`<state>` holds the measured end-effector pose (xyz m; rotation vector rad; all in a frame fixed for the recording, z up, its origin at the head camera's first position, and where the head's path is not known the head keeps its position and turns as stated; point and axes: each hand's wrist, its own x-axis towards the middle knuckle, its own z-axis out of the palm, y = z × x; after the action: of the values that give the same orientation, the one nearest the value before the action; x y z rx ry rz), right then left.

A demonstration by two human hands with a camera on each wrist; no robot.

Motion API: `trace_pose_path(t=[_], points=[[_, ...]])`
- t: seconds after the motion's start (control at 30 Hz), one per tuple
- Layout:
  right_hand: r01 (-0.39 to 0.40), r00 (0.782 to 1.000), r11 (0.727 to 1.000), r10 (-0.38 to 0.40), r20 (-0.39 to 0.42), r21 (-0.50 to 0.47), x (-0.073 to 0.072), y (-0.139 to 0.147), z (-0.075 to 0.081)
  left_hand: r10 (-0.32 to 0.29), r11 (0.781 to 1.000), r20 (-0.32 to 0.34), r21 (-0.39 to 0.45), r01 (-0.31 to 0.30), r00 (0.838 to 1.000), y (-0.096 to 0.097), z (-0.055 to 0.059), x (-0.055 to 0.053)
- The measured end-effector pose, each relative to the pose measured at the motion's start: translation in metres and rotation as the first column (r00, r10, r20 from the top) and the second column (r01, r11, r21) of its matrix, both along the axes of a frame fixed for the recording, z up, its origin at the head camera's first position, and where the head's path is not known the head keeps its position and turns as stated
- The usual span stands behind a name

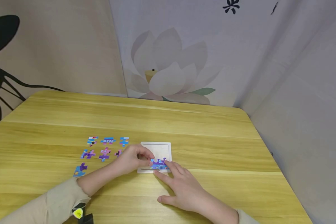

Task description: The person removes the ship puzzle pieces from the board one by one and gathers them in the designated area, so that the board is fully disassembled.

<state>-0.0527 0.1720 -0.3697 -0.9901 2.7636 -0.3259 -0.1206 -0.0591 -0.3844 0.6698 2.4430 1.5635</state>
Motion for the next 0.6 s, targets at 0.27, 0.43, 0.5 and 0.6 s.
trace_pose_path(t=[0.27, 0.43, 0.5, 0.6], points=[[-0.003, 1.000, 1.000, 0.003, -0.011, 0.002, 0.000, 0.000, 0.000, 0.039, 0.999, 0.035, -0.017, -0.038, 0.999, -0.005, 0.007, 0.001], [-0.003, 1.000, 1.000, 0.003, -0.008, 0.001, -0.001, 0.001, -0.001, 0.026, 1.000, 0.036, 0.012, -0.026, 0.999, -0.012, 0.009, 0.002], [-0.005, 1.000, 1.000, 0.005, -0.011, 0.003, -0.001, 0.001, -0.001, 0.019, 0.999, 0.030, 0.031, -0.020, 0.999, -0.015, 0.010, 0.002], [-0.005, 1.000, 1.000, 0.005, -0.012, 0.007, -0.001, 0.001, -0.002, 0.020, 0.999, 0.022, 0.044, -0.020, 1.000, -0.019, 0.013, 0.004]])
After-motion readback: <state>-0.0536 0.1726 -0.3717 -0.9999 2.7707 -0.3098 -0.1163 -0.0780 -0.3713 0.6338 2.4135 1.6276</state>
